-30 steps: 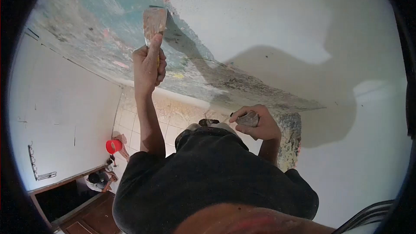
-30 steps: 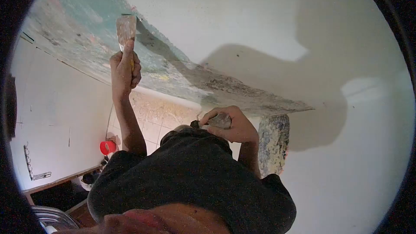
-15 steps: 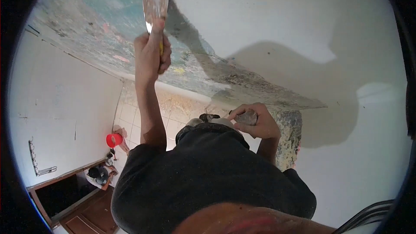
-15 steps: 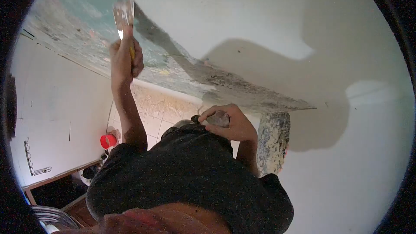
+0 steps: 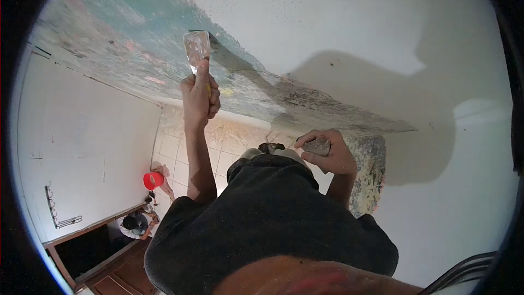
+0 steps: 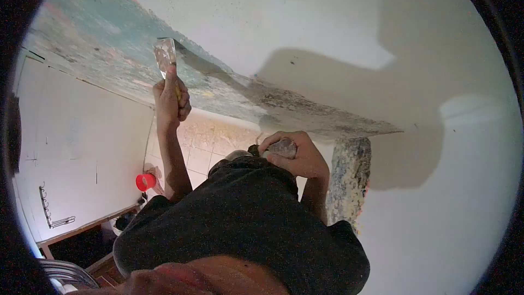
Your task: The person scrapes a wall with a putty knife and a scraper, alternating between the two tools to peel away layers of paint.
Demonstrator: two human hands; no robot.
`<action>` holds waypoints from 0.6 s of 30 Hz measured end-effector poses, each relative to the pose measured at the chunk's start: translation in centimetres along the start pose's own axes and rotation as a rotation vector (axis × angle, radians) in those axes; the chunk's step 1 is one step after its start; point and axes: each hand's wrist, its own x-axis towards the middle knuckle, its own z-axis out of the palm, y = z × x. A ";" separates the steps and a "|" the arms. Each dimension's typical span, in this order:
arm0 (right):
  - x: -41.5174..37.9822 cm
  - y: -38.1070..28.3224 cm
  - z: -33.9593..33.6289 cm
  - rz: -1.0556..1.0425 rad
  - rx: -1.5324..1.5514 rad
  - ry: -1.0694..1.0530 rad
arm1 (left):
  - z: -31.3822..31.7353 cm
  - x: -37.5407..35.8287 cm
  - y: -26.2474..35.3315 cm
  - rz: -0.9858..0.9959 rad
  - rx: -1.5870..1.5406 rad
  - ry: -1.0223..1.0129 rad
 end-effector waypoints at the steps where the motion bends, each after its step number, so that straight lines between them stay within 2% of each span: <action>1: 0.1 0.2 0.1 -0.008 0.004 0.003 | 0.2 -0.1 0.4 0.015 0.004 -0.011; 3: 0.5 0.3 0.2 -0.037 0.006 -0.017 | 0.2 -0.1 1.6 0.048 0.015 -0.038; 6: 1.9 1.7 0.8 -0.243 -0.019 -0.028 | 0.0 0.5 2.7 0.080 0.017 -0.067; 11: 1.6 0.9 0.8 -0.132 0.042 -0.067 | -0.3 -0.2 -4.4 -0.091 -0.036 -0.065; 16: 1.2 0.5 0.6 -0.025 0.006 -0.088 | 1.2 -0.3 -0.7 0.025 -0.022 -0.115; 18: 1.4 0.7 0.8 -0.045 0.010 -0.087 | 1.3 -0.5 -1.4 0.003 -0.018 -0.097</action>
